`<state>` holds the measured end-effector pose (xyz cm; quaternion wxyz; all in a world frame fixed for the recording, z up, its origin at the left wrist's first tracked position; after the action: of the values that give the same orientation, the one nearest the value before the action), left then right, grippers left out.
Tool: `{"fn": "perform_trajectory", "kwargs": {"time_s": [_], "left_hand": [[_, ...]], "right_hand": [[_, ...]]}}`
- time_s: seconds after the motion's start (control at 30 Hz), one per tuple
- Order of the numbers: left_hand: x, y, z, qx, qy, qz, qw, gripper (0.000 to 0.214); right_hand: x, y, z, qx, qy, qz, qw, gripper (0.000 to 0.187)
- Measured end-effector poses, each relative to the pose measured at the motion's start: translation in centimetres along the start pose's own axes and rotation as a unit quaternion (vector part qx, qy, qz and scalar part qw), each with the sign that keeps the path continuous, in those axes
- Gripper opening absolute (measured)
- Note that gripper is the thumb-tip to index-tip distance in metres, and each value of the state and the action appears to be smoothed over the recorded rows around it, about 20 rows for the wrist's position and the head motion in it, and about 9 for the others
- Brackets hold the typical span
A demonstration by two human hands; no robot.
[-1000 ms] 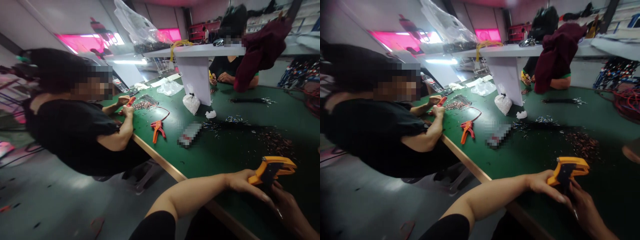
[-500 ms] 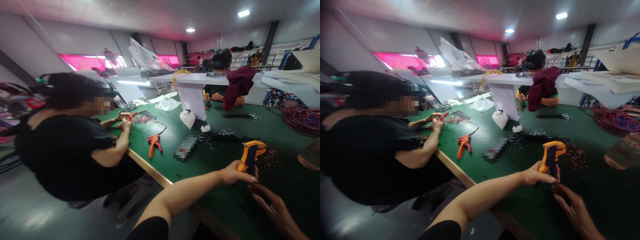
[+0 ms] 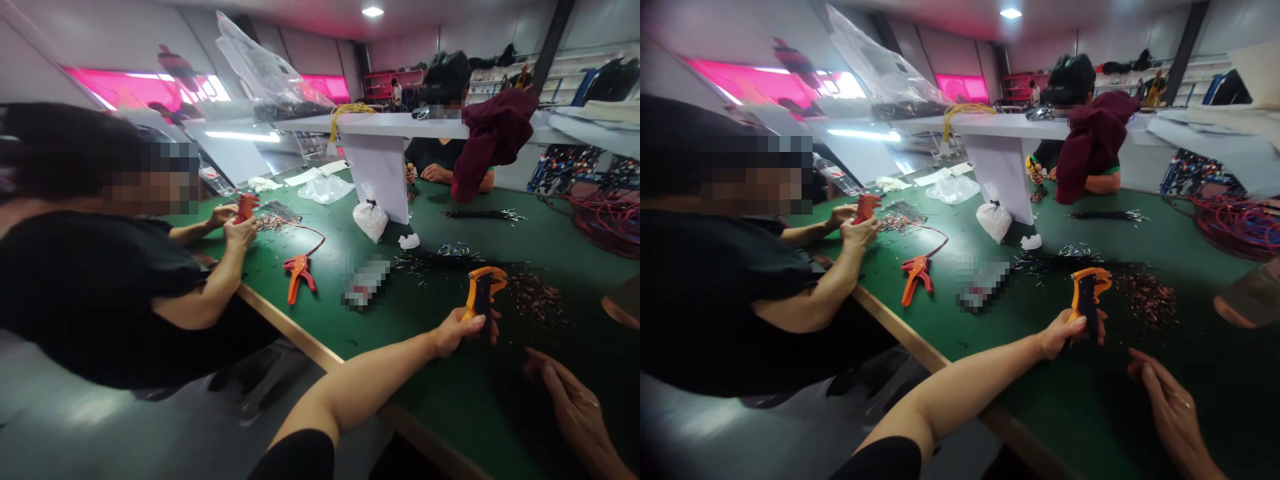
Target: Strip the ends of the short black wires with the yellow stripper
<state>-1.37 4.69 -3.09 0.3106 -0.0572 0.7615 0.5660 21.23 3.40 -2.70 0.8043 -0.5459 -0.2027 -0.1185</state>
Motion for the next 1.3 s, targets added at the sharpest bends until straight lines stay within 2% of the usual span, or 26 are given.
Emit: {"fn": "perform_trajectory", "kwargs": {"time_s": [0.1,0.23,0.37,0.43,0.5,0.63,0.77,0.87,0.93,1.03,1.17,1.3], "left_hand": [[-0.1,0.0,0.0,0.006,-0.015,0.030,0.999,0.072],[-0.8,0.1,-0.5,0.054,-0.053,0.087,0.993,0.074],[-1.8,0.3,-1.6,0.089,-0.057,0.106,0.989,0.070],[-2.0,0.4,-2.0,0.086,-0.041,0.100,0.990,0.073],[-1.8,0.4,-2.1,0.080,-0.026,0.113,0.990,0.074],[-1.3,0.2,-2.0,0.079,-0.031,0.121,0.989,0.072],[-1.1,0.2,-2.0,0.080,-0.037,0.133,0.987,0.074],[-1.1,0.1,-2.1,0.100,-0.057,0.133,0.984,0.074],[-1.1,-0.1,-2.1,0.114,-0.072,0.111,0.985,0.070],[-1.1,-0.8,-2.1,0.140,-0.095,0.070,0.983,0.068],[-1.1,-1.3,-2.2,0.162,-0.112,0.072,0.978,0.071],[-1.3,-1.3,-2.4,0.175,-0.121,0.073,0.974,0.069]], "right_hand": [[0.5,0.2,0.0,0.008,0.010,-0.007,1.000,0.041],[0.8,0.7,0.0,0.011,0.035,0.002,0.999,0.041],[0.1,-0.4,0.0,0.050,-0.017,0.064,0.997,0.043],[-0.4,-1.3,0.1,0.070,-0.041,0.106,0.991,0.044],[-0.8,-1.8,0.3,0.060,-0.050,0.135,0.988,0.044],[-0.9,-1.3,0.4,-0.005,-0.005,0.167,0.986,0.044],[0.0,-0.5,1.0,-0.017,0.057,0.168,0.984,0.039],[1.4,-0.1,2.1,-0.019,0.144,0.216,0.966,0.036],[2.1,0.0,2.8,-0.025,0.170,0.282,0.944,0.035],[2.4,-0.1,3.4,-0.042,0.157,0.366,0.916,0.034],[2.1,-0.6,3.3,-0.075,0.139,0.420,0.894,0.034],[1.7,-0.8,2.9,-0.091,0.126,0.434,0.887,0.036]]}}
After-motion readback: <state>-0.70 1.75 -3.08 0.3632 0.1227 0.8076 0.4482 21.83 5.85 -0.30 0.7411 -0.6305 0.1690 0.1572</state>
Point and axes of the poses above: each hand's wrist, its own z-axis towards the middle knuckle, its own x-axis out of the back of the hand, y = z × x, the point moved 3 cm from there along z, towards the middle knuckle, and after that the axes turned 14 degrees about x, right-handed, at the moved point
